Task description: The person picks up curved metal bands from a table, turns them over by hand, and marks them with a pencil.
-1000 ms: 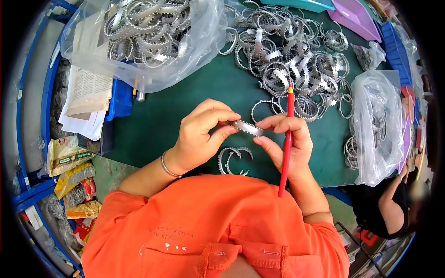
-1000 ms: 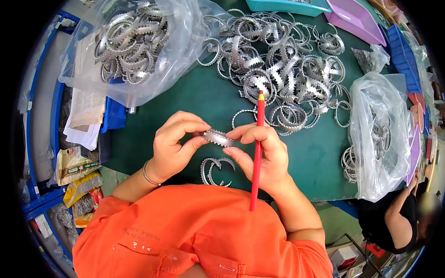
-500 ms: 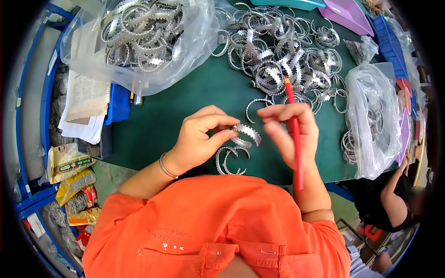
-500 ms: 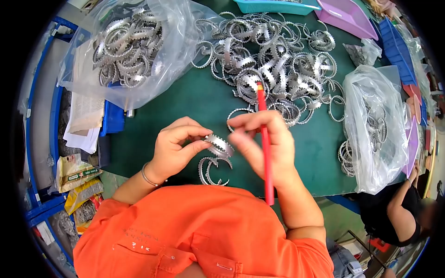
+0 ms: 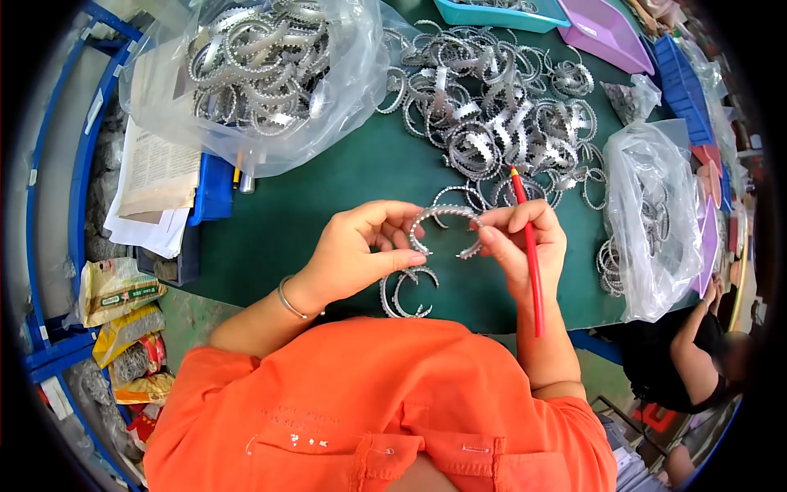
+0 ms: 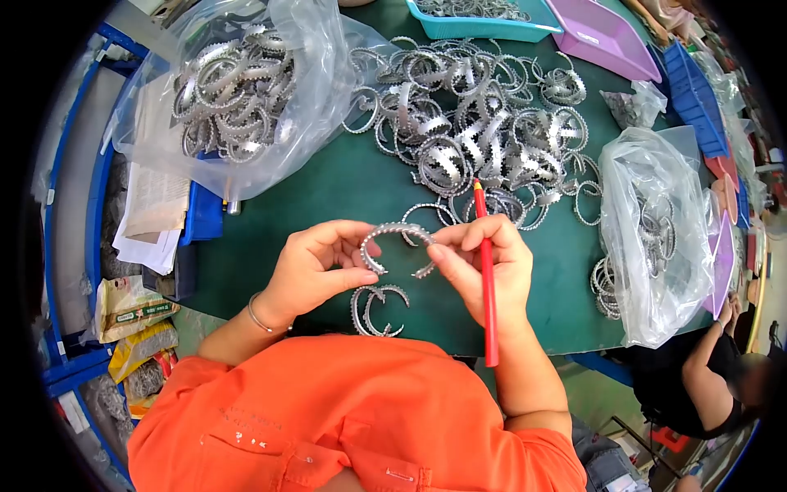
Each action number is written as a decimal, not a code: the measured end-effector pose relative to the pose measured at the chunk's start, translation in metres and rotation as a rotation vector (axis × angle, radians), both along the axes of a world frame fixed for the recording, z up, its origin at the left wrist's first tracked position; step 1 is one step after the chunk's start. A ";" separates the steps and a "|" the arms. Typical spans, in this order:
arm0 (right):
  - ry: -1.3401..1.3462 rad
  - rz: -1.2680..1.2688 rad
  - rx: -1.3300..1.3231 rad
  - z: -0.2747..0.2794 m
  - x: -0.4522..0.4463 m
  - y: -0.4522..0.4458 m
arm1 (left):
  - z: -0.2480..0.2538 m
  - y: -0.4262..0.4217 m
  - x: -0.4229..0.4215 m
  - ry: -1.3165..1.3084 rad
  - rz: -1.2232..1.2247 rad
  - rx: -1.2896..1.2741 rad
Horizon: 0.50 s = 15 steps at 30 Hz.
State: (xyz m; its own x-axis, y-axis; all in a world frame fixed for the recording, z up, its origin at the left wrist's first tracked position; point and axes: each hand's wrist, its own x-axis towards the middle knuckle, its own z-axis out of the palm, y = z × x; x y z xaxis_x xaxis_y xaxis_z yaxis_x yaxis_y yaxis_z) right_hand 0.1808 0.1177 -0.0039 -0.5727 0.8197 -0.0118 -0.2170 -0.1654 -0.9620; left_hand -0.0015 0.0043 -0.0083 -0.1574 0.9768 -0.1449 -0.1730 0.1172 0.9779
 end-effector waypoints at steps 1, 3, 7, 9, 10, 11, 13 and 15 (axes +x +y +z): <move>-0.019 -0.004 -0.038 0.001 0.002 0.002 | 0.001 0.000 -0.002 -0.106 -0.029 -0.006; -0.022 -0.007 -0.044 -0.002 0.005 0.003 | 0.001 -0.001 0.000 -0.199 -0.009 -0.017; -0.030 -0.002 -0.042 -0.005 0.006 0.002 | 0.006 -0.001 -0.003 -0.275 -0.006 -0.054; -0.037 -0.004 -0.049 -0.005 0.005 0.002 | 0.009 0.000 -0.003 -0.286 0.010 -0.060; -0.045 0.005 -0.052 -0.005 0.005 0.002 | 0.010 0.000 -0.003 -0.296 0.024 -0.068; -0.052 0.014 -0.056 -0.005 0.005 0.002 | 0.011 0.000 -0.003 -0.296 0.029 -0.070; -0.063 0.032 -0.050 -0.007 0.005 0.002 | 0.013 0.000 -0.003 -0.300 0.019 -0.083; -0.079 0.050 -0.042 -0.006 0.005 0.002 | 0.013 -0.002 -0.003 -0.291 0.008 -0.054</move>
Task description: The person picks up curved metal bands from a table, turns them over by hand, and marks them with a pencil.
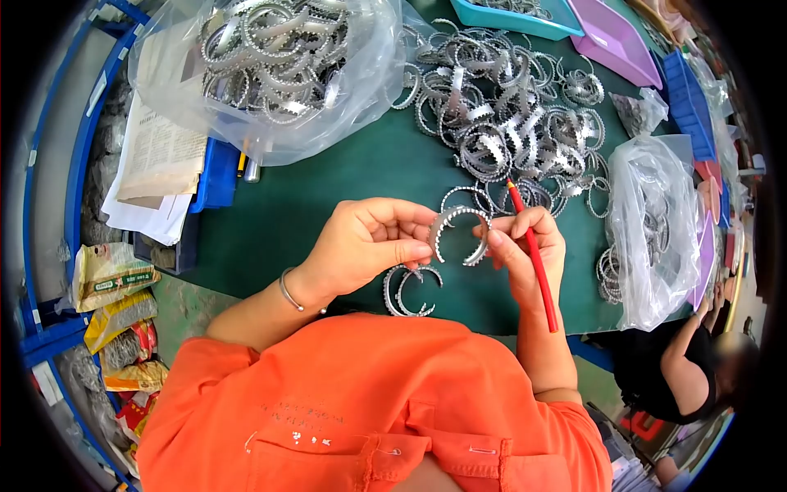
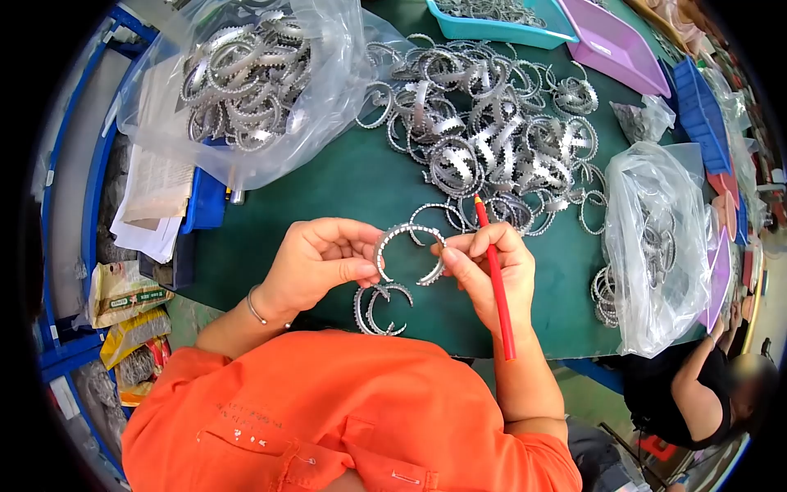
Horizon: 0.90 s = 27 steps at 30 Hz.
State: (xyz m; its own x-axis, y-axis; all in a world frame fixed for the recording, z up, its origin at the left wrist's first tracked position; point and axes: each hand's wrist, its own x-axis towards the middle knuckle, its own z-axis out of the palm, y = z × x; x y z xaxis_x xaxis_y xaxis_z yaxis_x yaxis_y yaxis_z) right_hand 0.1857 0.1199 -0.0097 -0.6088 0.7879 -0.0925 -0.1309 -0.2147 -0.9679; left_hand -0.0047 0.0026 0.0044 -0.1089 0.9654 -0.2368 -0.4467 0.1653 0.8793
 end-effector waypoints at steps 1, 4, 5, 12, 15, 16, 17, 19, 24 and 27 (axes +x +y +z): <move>-0.027 0.017 -0.005 0.002 -0.001 -0.001 | 0.000 -0.001 0.000 0.009 -0.012 0.030; -0.031 0.036 0.004 0.000 -0.004 -0.005 | -0.001 -0.001 0.002 0.250 -0.020 0.236; -0.008 0.038 0.018 -0.001 -0.004 -0.005 | -0.001 -0.001 0.001 0.247 -0.022 0.235; 0.103 0.023 0.126 -0.006 -0.003 -0.008 | -0.004 -0.002 0.001 0.383 -0.057 0.355; 0.098 -0.031 0.395 -0.012 -0.001 -0.003 | -0.007 -0.003 0.001 0.187 -0.068 0.184; 0.069 -0.046 0.589 -0.014 0.000 -0.001 | -0.007 -0.003 0.001 0.130 -0.056 0.108; 0.069 -0.048 0.590 -0.013 0.000 -0.001 | -0.007 -0.002 0.001 0.073 -0.044 0.031; 0.043 -0.099 0.743 -0.010 -0.002 -0.004 | -0.010 -0.002 0.002 0.022 -0.033 -0.021; 0.044 -0.092 0.947 -0.004 -0.006 -0.006 | -0.012 -0.002 0.003 -0.088 -0.056 -0.046; 0.025 -0.089 0.973 -0.003 -0.006 -0.007 | -0.010 -0.001 0.003 -0.060 -0.032 -0.063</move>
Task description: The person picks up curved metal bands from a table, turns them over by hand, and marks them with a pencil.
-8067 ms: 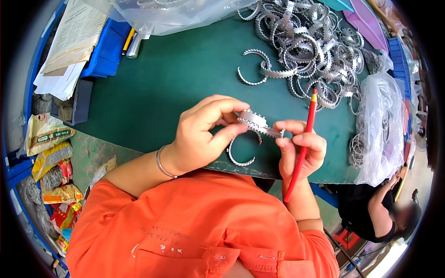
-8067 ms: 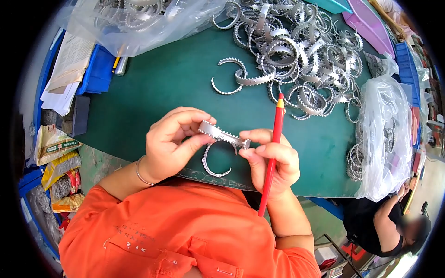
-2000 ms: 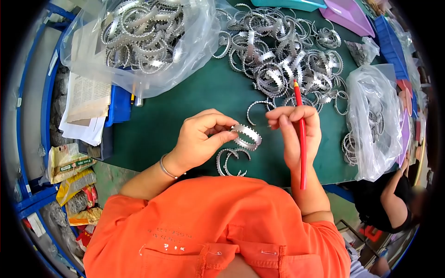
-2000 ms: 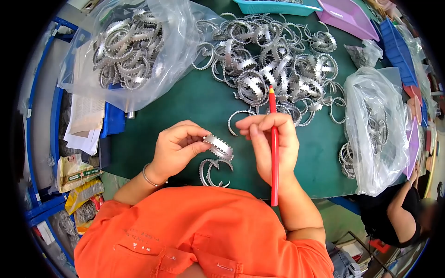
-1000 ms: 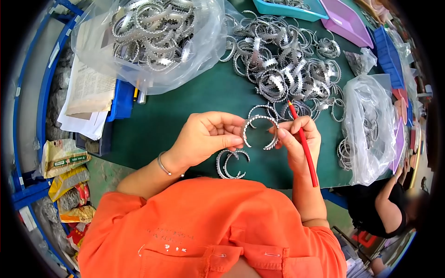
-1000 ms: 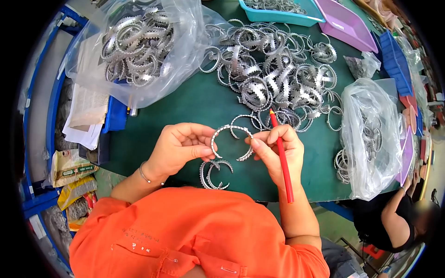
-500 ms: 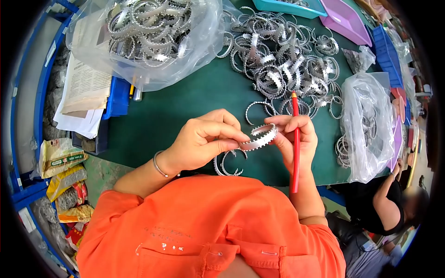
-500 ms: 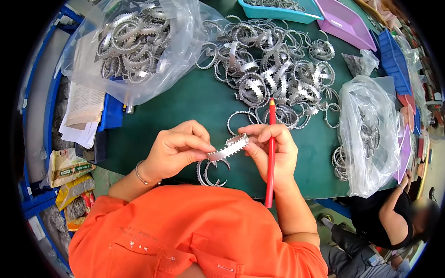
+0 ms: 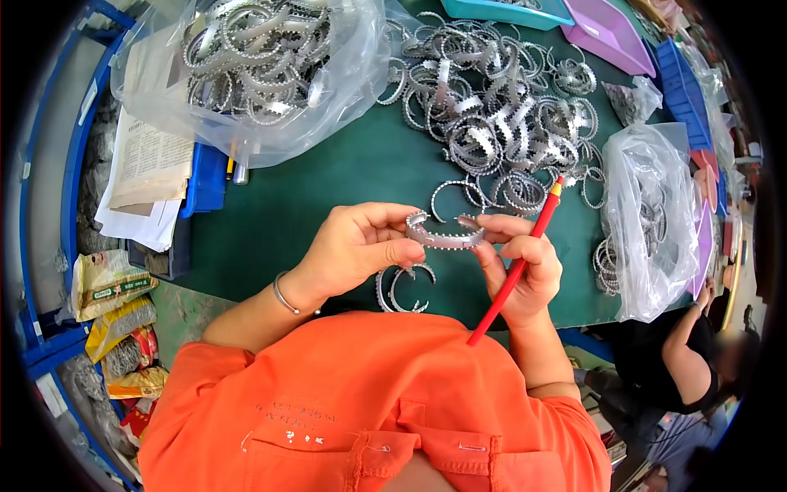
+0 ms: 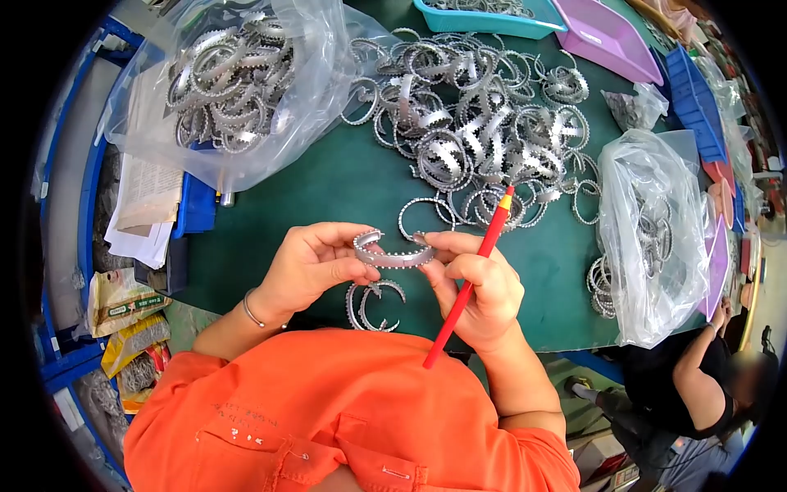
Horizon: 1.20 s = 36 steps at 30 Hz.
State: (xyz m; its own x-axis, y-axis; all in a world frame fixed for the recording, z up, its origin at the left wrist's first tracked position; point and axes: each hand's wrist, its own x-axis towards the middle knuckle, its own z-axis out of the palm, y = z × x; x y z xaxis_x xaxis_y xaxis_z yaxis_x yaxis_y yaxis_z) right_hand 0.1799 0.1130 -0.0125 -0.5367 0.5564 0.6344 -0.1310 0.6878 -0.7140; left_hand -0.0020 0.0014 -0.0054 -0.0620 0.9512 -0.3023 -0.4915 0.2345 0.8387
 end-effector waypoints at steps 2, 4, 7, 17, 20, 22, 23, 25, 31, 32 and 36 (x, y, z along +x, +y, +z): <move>-0.001 0.003 -0.005 -0.001 0.000 0.000 | 0.002 0.000 0.001 0.010 0.012 0.000; -0.002 0.008 -0.009 -0.002 0.001 0.000 | 0.001 -0.001 0.001 0.019 0.026 0.002; 0.001 0.021 -0.042 -0.004 0.002 0.001 | 0.000 -0.001 0.002 0.045 0.035 0.023; 0.050 0.177 -0.525 -0.013 0.006 -0.005 | 0.000 -0.003 0.006 0.300 0.103 0.263; 0.053 0.204 -0.519 -0.015 0.006 -0.005 | 0.003 -0.004 0.005 0.397 0.086 0.307; 0.085 0.186 -0.453 -0.015 0.005 -0.005 | 0.003 -0.005 0.005 0.435 0.068 0.319; 0.083 0.187 -0.455 -0.013 0.006 -0.005 | 0.002 -0.005 0.005 0.462 0.061 0.334; 0.069 0.144 -0.319 -0.008 0.006 -0.002 | 0.000 -0.005 0.006 0.489 0.054 0.348; 0.101 0.153 -0.252 0.003 0.005 -0.001 | 0.000 -0.004 0.006 0.476 0.046 0.331; 0.112 0.167 -0.239 0.005 0.005 -0.002 | 0.000 -0.004 0.006 0.472 0.045 0.332; 0.114 0.184 -0.221 0.010 0.003 -0.004 | 0.002 -0.004 0.005 0.530 0.054 0.354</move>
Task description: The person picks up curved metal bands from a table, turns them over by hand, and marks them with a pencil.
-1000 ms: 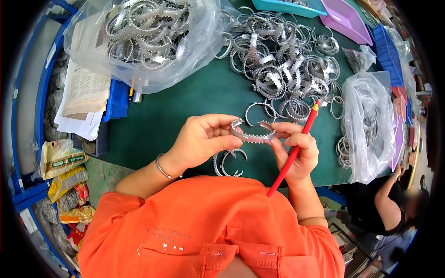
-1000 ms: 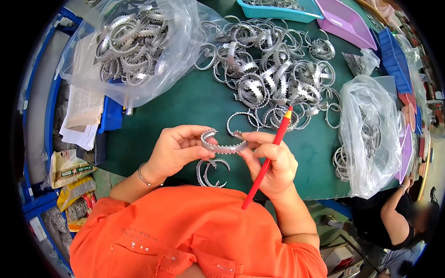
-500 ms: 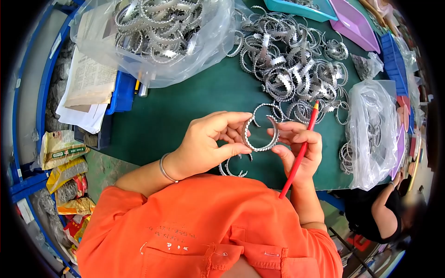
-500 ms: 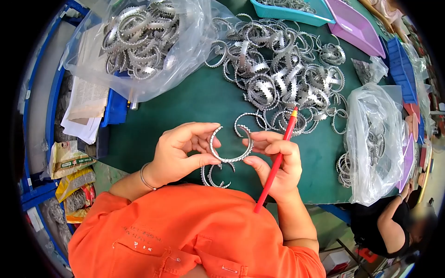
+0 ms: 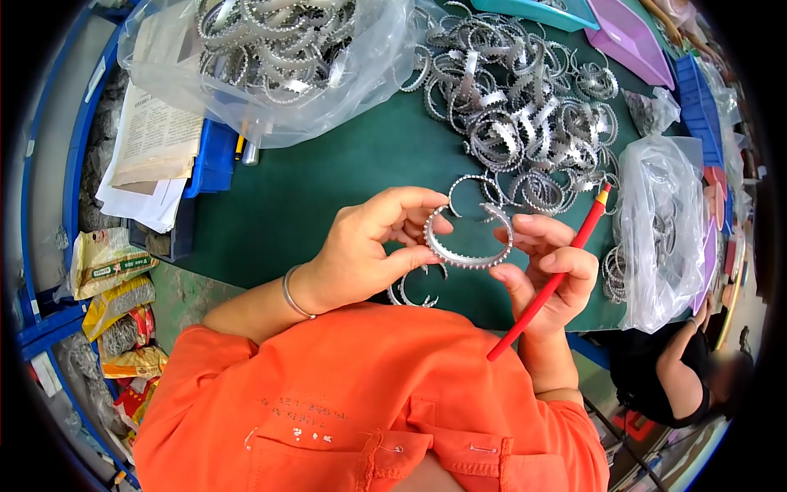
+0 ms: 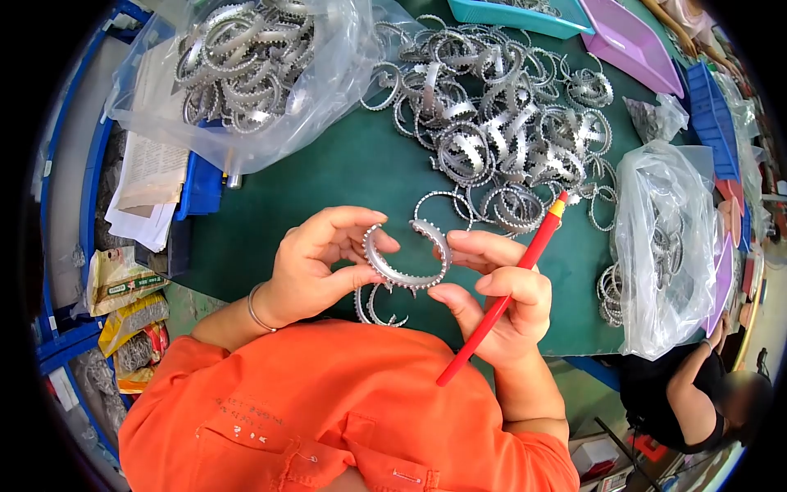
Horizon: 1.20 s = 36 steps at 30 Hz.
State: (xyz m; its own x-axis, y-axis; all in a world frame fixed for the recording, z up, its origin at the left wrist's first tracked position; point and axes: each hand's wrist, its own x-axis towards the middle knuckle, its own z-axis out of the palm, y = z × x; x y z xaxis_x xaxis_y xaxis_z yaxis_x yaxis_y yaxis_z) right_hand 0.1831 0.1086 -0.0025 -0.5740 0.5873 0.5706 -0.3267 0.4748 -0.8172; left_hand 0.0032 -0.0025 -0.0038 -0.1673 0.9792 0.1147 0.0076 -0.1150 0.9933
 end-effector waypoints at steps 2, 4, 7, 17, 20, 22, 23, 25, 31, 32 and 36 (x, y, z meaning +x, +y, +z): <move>-0.009 -0.002 0.006 0.000 0.001 0.000 | -0.002 0.000 -0.001 0.011 0.005 0.015; -0.017 -0.003 0.013 0.000 0.001 -0.001 | -0.002 -0.001 -0.001 0.022 0.009 0.031; -0.023 0.003 0.014 0.001 0.002 -0.001 | -0.002 0.000 -0.001 0.008 -0.007 0.016; -0.030 0.108 0.020 0.020 -0.007 -0.009 | -0.003 0.003 0.003 -0.150 -0.066 -0.127; -0.051 0.079 0.098 0.020 -0.006 -0.007 | -0.003 0.003 0.003 -0.146 -0.053 -0.131; -0.085 0.049 0.132 0.021 -0.004 -0.005 | -0.006 0.002 0.003 -0.147 -0.036 -0.115; -0.119 0.018 0.167 0.021 -0.003 -0.004 | -0.009 0.002 0.004 -0.174 -0.019 -0.063; -0.109 -0.017 0.153 0.017 -0.001 -0.002 | -0.010 0.001 0.004 -0.202 -0.002 -0.010; -0.100 -0.099 -0.076 -0.004 0.004 -0.002 | -0.005 0.001 0.002 -0.084 0.071 0.162; -0.102 -0.097 -0.076 -0.006 0.004 -0.003 | -0.004 0.001 0.002 -0.049 0.084 0.181; -0.106 -0.094 -0.277 -0.015 0.004 -0.006 | 0.003 0.004 0.001 0.055 0.102 0.227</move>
State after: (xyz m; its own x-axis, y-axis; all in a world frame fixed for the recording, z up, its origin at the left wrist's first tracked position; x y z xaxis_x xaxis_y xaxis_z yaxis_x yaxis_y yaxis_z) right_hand 0.1869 0.1030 -0.0179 -0.5578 0.7653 0.3213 -0.1981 0.2532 -0.9469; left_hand 0.0043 0.0013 -0.0010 -0.2509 0.9060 0.3410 0.0841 -0.3305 0.9400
